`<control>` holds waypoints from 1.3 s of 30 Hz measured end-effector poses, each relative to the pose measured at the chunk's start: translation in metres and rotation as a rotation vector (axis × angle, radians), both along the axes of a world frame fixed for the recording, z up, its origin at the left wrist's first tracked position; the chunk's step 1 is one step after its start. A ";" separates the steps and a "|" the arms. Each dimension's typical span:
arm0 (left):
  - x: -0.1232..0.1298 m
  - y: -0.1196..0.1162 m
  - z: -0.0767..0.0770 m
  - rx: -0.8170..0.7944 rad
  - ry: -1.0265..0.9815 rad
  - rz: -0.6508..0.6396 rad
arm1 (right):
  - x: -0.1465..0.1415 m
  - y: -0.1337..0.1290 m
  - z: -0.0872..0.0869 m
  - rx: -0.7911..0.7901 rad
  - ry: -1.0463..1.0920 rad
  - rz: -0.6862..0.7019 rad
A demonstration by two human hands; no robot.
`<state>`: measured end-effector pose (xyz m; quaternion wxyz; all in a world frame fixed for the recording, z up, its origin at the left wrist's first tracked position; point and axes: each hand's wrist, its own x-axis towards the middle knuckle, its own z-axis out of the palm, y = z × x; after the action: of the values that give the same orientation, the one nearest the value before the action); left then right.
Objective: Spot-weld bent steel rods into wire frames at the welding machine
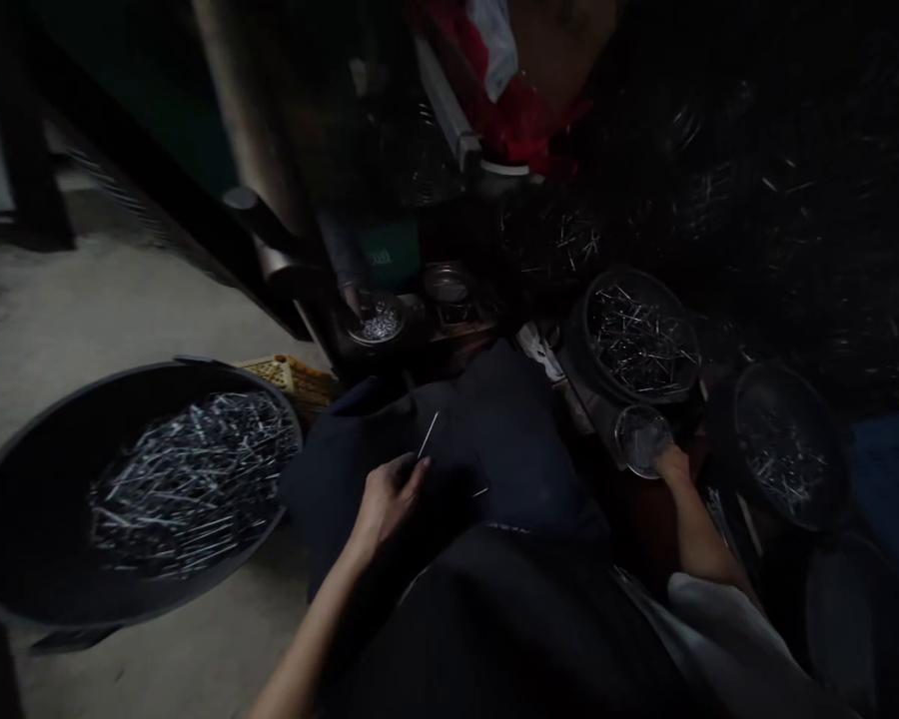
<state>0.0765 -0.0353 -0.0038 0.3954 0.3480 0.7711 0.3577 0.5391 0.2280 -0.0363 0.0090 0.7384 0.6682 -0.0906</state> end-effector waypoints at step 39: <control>-0.004 0.029 0.043 0.552 -0.640 0.546 | -0.371 -0.071 0.070 -0.162 1.082 1.418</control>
<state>0.0727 -0.0066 0.0392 0.3971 0.0982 0.5509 0.7274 0.1683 0.1572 0.0334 -0.2014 0.0055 0.8719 -0.4463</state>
